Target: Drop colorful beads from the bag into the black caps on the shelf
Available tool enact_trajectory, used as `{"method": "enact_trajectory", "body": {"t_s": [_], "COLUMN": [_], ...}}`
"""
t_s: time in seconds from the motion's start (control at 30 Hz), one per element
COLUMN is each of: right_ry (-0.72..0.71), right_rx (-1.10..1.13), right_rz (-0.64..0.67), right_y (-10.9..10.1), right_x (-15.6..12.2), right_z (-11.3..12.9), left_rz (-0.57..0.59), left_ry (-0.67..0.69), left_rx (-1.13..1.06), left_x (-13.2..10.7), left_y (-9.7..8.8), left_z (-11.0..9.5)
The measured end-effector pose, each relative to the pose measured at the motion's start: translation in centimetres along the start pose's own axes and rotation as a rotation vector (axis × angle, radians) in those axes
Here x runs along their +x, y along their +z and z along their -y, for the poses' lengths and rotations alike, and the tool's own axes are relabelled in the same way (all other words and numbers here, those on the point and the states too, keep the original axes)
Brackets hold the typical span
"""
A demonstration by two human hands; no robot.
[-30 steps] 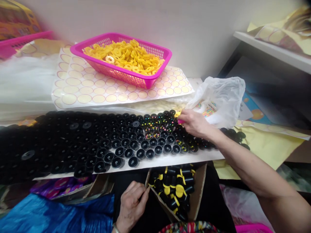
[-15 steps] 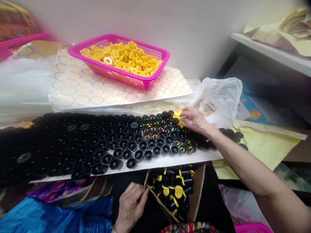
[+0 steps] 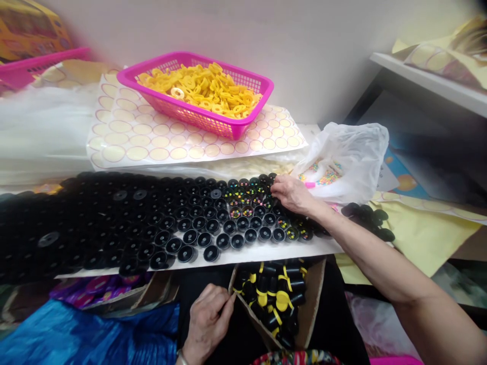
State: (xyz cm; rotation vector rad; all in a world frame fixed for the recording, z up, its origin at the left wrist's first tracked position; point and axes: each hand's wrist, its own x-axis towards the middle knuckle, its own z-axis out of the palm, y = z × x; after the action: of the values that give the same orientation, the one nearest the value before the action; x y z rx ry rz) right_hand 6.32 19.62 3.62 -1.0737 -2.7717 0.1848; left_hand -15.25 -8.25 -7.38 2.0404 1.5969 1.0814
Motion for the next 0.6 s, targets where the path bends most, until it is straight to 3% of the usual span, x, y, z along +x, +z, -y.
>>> {"method": "enact_trajectory", "body": {"t_s": [0.23, 0.43, 0.6], "right_ry": [0.059, 0.032, 0.064], "right_rx": [0.238, 0.289, 0.467], "right_rz": [-0.177, -0.127, -0.152], "right_y": [-0.5, -0.2, -0.4], "right_x": [0.1, -0.2, 0.0], "right_z": [-1.0, -1.5, -1.1], "left_rz": [-0.007, -0.002, -0.011], "left_ry": [0.004, 0.007, 0.015], "left_rx": [0.010, 0.011, 0.018], "left_x": [-0.1, -0.2, 0.0], "left_y": [0.1, 0.1, 0.1], "left_z": [0.1, 0.3, -0.1]}}
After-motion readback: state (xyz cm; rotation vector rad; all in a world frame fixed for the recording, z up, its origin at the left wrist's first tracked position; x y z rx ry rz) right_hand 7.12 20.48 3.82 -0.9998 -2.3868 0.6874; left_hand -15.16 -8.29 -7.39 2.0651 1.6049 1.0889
